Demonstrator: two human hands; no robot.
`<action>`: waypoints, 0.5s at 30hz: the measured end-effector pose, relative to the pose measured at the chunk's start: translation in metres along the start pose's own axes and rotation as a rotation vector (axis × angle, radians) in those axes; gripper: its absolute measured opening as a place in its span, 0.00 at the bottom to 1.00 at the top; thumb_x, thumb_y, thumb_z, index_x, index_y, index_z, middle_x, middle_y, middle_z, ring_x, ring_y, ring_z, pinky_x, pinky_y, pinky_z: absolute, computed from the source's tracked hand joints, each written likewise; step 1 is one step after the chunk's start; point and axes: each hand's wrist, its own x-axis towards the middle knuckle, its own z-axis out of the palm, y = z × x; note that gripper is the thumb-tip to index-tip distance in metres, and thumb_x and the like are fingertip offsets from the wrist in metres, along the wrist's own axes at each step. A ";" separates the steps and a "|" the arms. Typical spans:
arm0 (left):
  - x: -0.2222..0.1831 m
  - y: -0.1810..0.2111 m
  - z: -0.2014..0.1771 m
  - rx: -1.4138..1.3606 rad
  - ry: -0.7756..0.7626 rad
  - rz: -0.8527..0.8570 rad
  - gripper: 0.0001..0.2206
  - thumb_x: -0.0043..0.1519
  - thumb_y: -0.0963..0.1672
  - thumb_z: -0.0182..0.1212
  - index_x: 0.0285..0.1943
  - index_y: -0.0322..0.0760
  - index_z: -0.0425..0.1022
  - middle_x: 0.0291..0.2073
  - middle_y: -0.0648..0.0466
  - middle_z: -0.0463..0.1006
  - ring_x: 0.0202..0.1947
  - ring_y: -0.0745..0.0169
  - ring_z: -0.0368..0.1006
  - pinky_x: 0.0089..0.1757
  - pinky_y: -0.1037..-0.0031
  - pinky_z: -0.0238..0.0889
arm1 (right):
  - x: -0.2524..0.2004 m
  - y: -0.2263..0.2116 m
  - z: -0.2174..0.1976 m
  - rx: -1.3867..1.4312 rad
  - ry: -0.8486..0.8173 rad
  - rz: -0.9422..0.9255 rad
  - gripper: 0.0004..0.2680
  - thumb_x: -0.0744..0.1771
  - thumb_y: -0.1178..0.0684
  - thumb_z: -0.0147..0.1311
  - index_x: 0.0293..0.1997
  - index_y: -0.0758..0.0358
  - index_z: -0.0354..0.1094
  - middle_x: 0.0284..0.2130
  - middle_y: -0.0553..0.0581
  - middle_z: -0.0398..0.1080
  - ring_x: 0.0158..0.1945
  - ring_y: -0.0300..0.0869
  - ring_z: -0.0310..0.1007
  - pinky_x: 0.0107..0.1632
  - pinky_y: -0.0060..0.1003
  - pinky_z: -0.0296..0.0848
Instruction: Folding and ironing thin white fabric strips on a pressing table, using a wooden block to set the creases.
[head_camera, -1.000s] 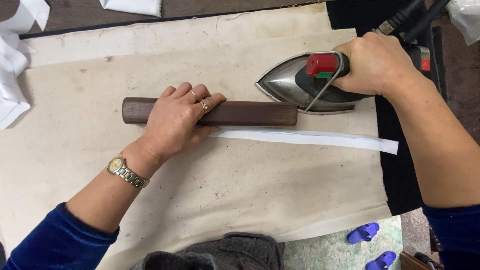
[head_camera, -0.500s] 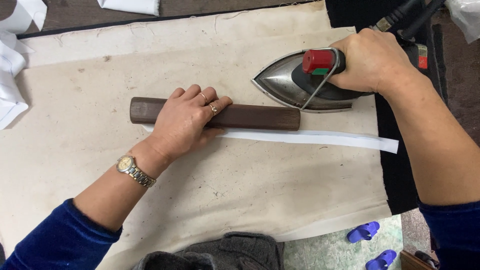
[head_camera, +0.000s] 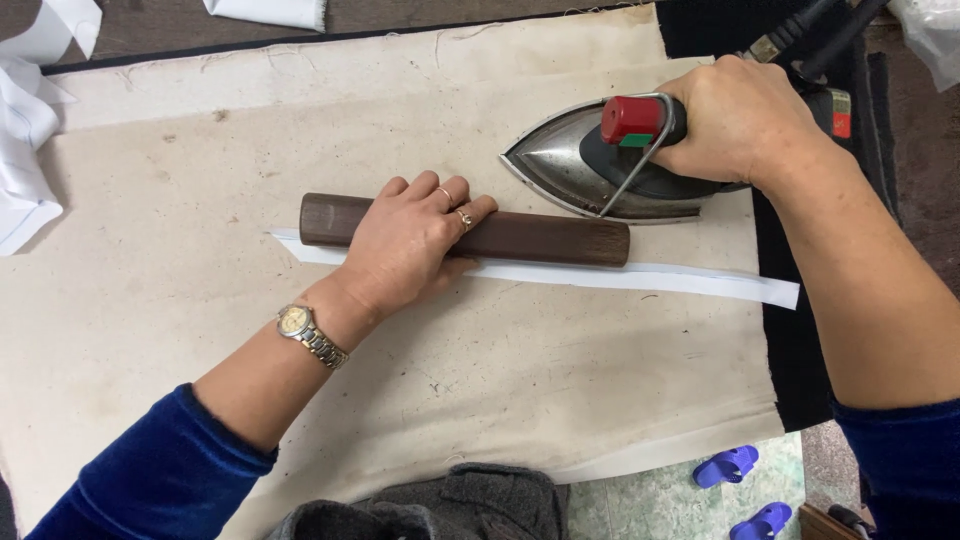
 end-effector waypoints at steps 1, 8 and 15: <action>0.000 0.000 0.001 0.000 -0.001 -0.001 0.29 0.47 0.54 0.68 0.57 0.51 0.67 0.41 0.59 0.69 0.40 0.56 0.65 0.37 0.65 0.58 | 0.000 -0.001 -0.001 0.000 0.000 -0.001 0.10 0.63 0.41 0.51 0.23 0.52 0.69 0.19 0.55 0.71 0.30 0.55 0.71 0.35 0.48 0.69; 0.001 0.000 0.004 0.001 0.004 -0.006 0.30 0.46 0.55 0.69 0.58 0.51 0.67 0.42 0.59 0.68 0.40 0.57 0.65 0.37 0.66 0.58 | 0.002 -0.001 -0.001 -0.017 0.002 0.006 0.09 0.62 0.41 0.51 0.24 0.51 0.69 0.19 0.56 0.71 0.31 0.55 0.71 0.34 0.48 0.68; 0.001 0.002 0.003 -0.023 0.013 -0.016 0.28 0.46 0.54 0.69 0.56 0.50 0.67 0.41 0.59 0.69 0.39 0.56 0.65 0.37 0.65 0.58 | 0.002 -0.005 -0.003 -0.014 -0.005 0.022 0.12 0.62 0.40 0.50 0.22 0.54 0.68 0.18 0.57 0.71 0.29 0.56 0.71 0.35 0.49 0.69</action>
